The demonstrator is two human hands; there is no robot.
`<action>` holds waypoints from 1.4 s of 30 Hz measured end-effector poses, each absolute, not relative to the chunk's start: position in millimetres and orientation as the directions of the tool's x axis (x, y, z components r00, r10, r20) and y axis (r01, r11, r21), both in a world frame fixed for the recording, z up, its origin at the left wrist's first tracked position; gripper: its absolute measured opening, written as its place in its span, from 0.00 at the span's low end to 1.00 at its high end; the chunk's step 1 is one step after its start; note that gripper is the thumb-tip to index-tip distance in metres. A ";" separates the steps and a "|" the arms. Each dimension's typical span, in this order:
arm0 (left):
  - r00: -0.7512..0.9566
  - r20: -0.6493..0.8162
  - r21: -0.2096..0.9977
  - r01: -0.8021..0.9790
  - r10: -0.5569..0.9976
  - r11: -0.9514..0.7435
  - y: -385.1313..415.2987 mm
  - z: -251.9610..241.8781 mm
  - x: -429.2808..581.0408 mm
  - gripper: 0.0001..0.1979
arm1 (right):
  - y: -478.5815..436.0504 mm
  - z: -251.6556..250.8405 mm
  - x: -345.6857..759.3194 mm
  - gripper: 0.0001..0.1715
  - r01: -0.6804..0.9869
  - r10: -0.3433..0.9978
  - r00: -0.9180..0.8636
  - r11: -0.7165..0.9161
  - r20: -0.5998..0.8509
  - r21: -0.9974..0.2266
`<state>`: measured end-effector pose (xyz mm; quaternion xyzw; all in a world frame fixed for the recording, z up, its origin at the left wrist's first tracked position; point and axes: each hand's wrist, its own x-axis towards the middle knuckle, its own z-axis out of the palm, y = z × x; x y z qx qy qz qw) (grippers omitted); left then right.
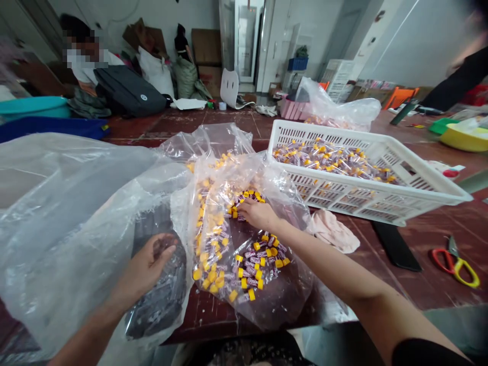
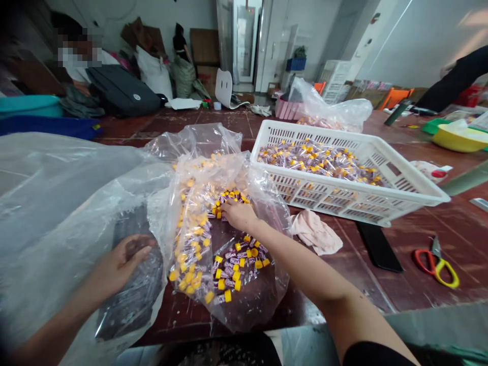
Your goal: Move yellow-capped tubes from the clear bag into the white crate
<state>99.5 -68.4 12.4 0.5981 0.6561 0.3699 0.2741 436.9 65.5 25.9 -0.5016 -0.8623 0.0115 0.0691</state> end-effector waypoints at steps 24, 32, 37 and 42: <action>0.132 -0.105 0.969 0.237 0.986 0.072 -54.1 31.5 215.7 0.30 | 9.1 57.5 435.4 0.21 0.305 0.622 -0.549 0.771 0.558 -0.560; 0.216 -0.071 0.976 0.216 0.974 0.023 -49.7 34.2 241.8 0.25 | -16.6 59.4 457.6 0.20 0.283 0.592 -0.584 0.790 0.556 -0.544; 0.272 -0.036 0.998 0.050 0.962 0.023 -62.5 48.0 257.9 0.22 | -30.8 47.2 462.5 0.40 0.377 0.504 -0.664 0.863 0.552 -0.335; 0.315 -0.161 0.962 -0.163 0.935 0.221 -78.4 54.2 273.5 0.25 | -37.9 35.4 457.4 0.49 0.394 0.481 -0.605 0.874 0.635 -0.286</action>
